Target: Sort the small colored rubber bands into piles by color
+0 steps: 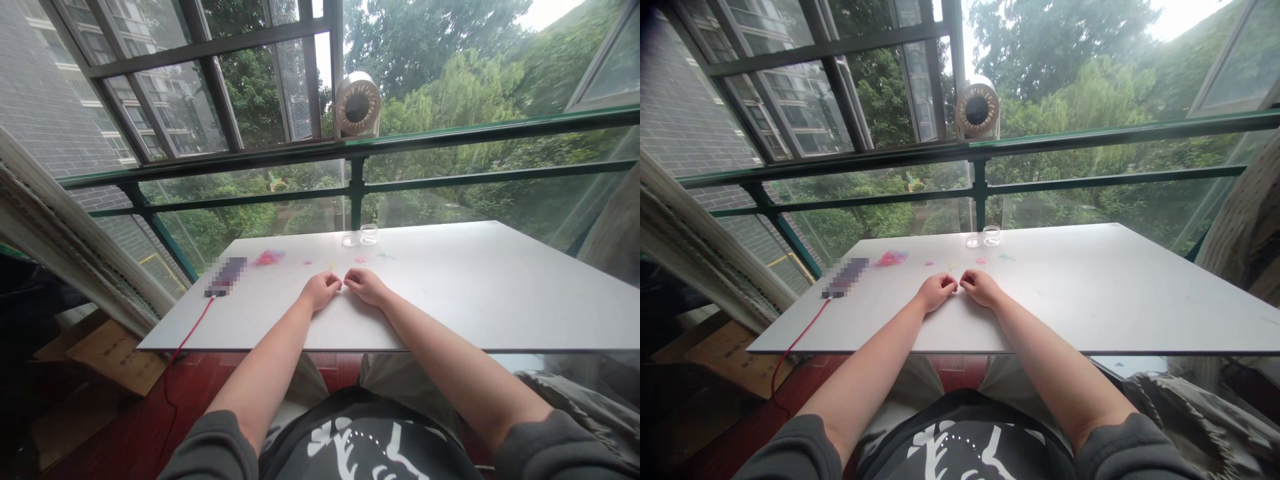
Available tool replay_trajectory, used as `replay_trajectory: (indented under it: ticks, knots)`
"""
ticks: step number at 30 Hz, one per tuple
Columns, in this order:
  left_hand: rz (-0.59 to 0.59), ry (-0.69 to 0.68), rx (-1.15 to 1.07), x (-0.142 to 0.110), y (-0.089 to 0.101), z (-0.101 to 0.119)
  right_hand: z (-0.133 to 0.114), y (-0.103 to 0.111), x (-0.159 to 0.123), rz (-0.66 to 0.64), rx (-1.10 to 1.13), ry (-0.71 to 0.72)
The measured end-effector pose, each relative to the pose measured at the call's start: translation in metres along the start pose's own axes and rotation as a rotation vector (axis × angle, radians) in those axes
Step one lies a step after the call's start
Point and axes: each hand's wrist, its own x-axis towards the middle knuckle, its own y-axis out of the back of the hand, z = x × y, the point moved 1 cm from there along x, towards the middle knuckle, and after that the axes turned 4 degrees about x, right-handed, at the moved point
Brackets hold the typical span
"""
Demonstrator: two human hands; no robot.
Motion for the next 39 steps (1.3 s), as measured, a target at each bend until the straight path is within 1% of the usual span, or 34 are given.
replay_trajectory:
  ticks: [13, 25, 39]
  knots:
    - [0.027, -0.019, 0.061, -0.0016, 0.0011, 0.0007, 0.0022, -0.0002, 0.0009, 0.031, -0.018, 0.004]
    - [0.047, -0.026, 0.066, -0.0003, -0.0001, -0.0027, 0.0035, 0.0012, 0.0010, 0.018, 0.028, 0.011]
    - [0.024, -0.019, 0.060, -0.0009, 0.0003, -0.0023, 0.0064, -0.0014, 0.0028, 0.032, 0.057, 0.030]
